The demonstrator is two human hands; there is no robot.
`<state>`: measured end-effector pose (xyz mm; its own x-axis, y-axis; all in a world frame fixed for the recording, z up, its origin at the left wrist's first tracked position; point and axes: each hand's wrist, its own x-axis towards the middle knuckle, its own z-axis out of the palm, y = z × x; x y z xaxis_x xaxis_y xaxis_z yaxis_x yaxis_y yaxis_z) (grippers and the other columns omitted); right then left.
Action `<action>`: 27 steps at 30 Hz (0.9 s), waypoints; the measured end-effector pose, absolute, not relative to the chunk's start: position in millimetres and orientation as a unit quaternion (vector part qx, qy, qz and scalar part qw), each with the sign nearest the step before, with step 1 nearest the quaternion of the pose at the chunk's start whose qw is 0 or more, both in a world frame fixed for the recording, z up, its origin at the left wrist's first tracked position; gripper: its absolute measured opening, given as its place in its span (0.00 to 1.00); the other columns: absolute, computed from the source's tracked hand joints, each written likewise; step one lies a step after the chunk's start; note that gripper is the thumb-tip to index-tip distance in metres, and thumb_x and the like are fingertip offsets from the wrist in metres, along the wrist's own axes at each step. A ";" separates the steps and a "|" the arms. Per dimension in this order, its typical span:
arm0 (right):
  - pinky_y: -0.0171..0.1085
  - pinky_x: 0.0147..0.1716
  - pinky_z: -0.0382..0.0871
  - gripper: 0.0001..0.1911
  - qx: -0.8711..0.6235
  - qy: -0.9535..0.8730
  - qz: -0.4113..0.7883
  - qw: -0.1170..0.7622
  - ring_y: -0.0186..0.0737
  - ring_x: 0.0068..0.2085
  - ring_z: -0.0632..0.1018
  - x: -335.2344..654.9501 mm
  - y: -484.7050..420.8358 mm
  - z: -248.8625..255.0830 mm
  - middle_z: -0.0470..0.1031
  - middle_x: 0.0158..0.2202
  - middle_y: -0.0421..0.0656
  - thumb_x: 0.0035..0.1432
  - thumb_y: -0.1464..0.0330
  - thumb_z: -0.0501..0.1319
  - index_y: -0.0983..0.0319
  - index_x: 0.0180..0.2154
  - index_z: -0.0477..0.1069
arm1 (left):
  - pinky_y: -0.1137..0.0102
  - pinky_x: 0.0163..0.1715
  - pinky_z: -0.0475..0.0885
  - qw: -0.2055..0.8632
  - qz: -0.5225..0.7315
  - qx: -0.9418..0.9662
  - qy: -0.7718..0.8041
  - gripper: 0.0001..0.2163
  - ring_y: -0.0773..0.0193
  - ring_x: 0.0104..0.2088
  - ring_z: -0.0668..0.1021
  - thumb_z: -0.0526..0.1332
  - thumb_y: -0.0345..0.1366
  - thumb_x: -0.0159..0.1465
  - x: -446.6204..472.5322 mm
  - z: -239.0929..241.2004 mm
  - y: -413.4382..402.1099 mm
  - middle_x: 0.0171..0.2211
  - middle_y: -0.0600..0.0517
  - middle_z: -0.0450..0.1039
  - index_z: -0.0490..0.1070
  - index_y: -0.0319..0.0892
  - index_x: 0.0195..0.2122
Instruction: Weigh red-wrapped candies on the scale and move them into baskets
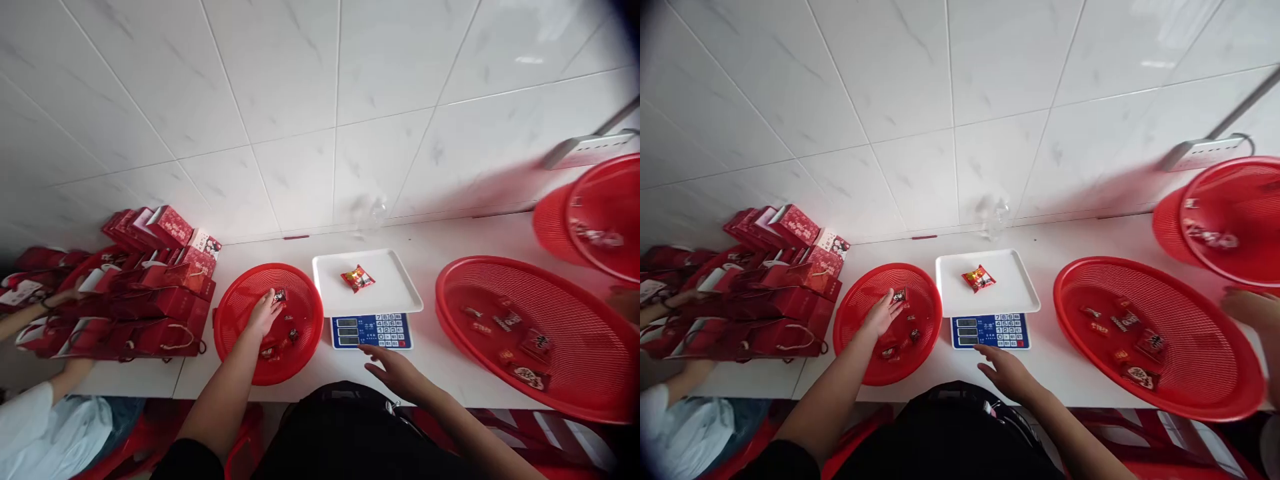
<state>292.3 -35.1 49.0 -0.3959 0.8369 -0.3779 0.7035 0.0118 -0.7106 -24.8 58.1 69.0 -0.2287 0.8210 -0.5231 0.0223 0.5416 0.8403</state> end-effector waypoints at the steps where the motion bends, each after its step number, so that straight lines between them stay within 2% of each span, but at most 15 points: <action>1: 0.42 0.45 0.67 0.24 -0.545 -0.705 0.448 0.072 0.45 0.47 0.74 292.0 -35.7 46.1 0.72 0.50 0.45 0.56 0.60 0.51 0.56 0.53 0.64 | 0.61 0.53 0.63 0.513 0.313 0.313 0.735 0.28 0.52 0.57 0.64 0.56 0.51 0.57 -38.3 61.9 51.1 0.59 0.41 0.57 0.56 0.43 0.56; 4: 0.41 0.45 0.67 0.24 -0.544 -0.702 0.455 0.064 0.45 0.47 0.74 290.2 -36.6 40.8 0.72 0.50 0.44 0.56 0.59 0.51 0.56 0.53 0.64 | 0.56 0.58 0.53 0.438 0.106 0.394 0.801 0.41 0.44 0.63 0.50 0.67 0.49 0.46 -63.0 38.5 25.6 0.63 0.39 0.47 0.53 0.42 0.59; 6: 0.41 0.45 0.67 0.24 -0.542 -0.703 0.457 0.061 0.45 0.47 0.74 288.5 -35.8 40.8 0.72 0.51 0.44 0.56 0.59 0.51 0.56 0.53 0.64 | 0.53 0.58 0.50 0.382 -0.042 0.484 0.786 0.46 0.43 0.63 0.43 0.70 0.46 0.41 -67.0 23.4 9.9 0.65 0.41 0.40 0.51 0.43 0.60; 8: 0.41 0.45 0.67 0.24 -0.543 -0.702 0.456 0.060 0.44 0.47 0.74 287.0 -34.2 42.3 0.72 0.51 0.45 0.55 0.59 0.51 0.57 0.53 0.64 | 0.49 0.56 0.52 0.335 -0.141 0.536 0.762 0.49 0.41 0.63 0.40 0.70 0.45 0.40 -65.1 11.7 -0.8 0.66 0.42 0.35 0.47 0.45 0.62; 11: 0.41 0.45 0.67 0.24 -0.543 -0.704 0.453 0.059 0.44 0.48 0.74 286.3 -32.5 43.4 0.71 0.51 0.45 0.55 0.59 0.51 0.57 0.54 0.63 | 0.48 0.52 0.55 0.304 -0.179 0.546 0.760 0.49 0.37 0.63 0.42 0.68 0.44 0.42 -59.8 2.9 -7.3 0.65 0.40 0.32 0.42 0.47 0.63; 13: 0.41 0.46 0.67 0.24 -0.541 -0.707 0.452 0.059 0.45 0.48 0.74 286.8 -32.7 41.9 0.71 0.51 0.45 0.56 0.59 0.51 0.57 0.54 0.63 | 0.52 0.52 0.57 0.296 -0.151 0.549 0.767 0.47 0.37 0.61 0.49 0.68 0.40 0.43 -58.2 1.2 -7.8 0.65 0.39 0.36 0.44 0.47 0.63; 17: 0.41 0.46 0.66 0.24 -0.541 -0.710 0.448 0.052 0.45 0.48 0.74 288.3 -35.2 36.4 0.71 0.51 0.45 0.56 0.59 0.51 0.56 0.54 0.64 | 0.61 0.49 0.61 0.320 0.017 0.533 0.783 0.33 0.45 0.53 0.66 0.66 0.30 0.45 -59.9 0.3 -5.1 0.58 0.41 0.54 0.61 0.46 0.55; 19: 0.41 0.46 0.66 0.24 -0.542 -0.709 0.448 0.048 0.45 0.48 0.74 288.8 -36.6 34.9 0.71 0.51 0.45 0.56 0.59 0.51 0.57 0.54 0.64 | 0.64 0.45 0.64 0.337 0.071 0.518 0.783 0.27 0.50 0.49 0.70 0.65 0.28 0.46 -61.1 0.3 -1.8 0.53 0.42 0.60 0.65 0.44 0.49; 22: 0.42 0.47 0.66 0.24 -0.542 -0.708 0.450 0.049 0.45 0.48 0.73 289.7 -37.5 35.1 0.71 0.51 0.45 0.56 0.59 0.51 0.57 0.54 0.64 | 0.68 0.40 0.67 0.361 0.117 0.500 0.778 0.25 0.56 0.43 0.73 0.64 0.27 0.47 -60.6 3.4 5.1 0.46 0.44 0.67 0.65 0.43 0.49; 27: 0.43 0.46 0.66 0.23 -0.549 -0.700 0.453 0.056 0.46 0.48 0.74 290.2 -36.8 39.2 0.71 0.51 0.45 0.55 0.60 0.51 0.56 0.53 0.65 | 0.72 0.27 0.69 0.564 0.287 0.301 0.713 0.27 0.64 0.31 0.75 0.66 0.30 0.46 -50.7 24.7 14.4 0.34 0.51 0.72 0.62 0.45 0.48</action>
<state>290.2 -36.8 39.2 -0.3910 0.8191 -0.4198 0.7180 -0.0139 -0.6959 -50.7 14.4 24.7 -0.1824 0.7536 -0.6315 0.1057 0.6536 0.7494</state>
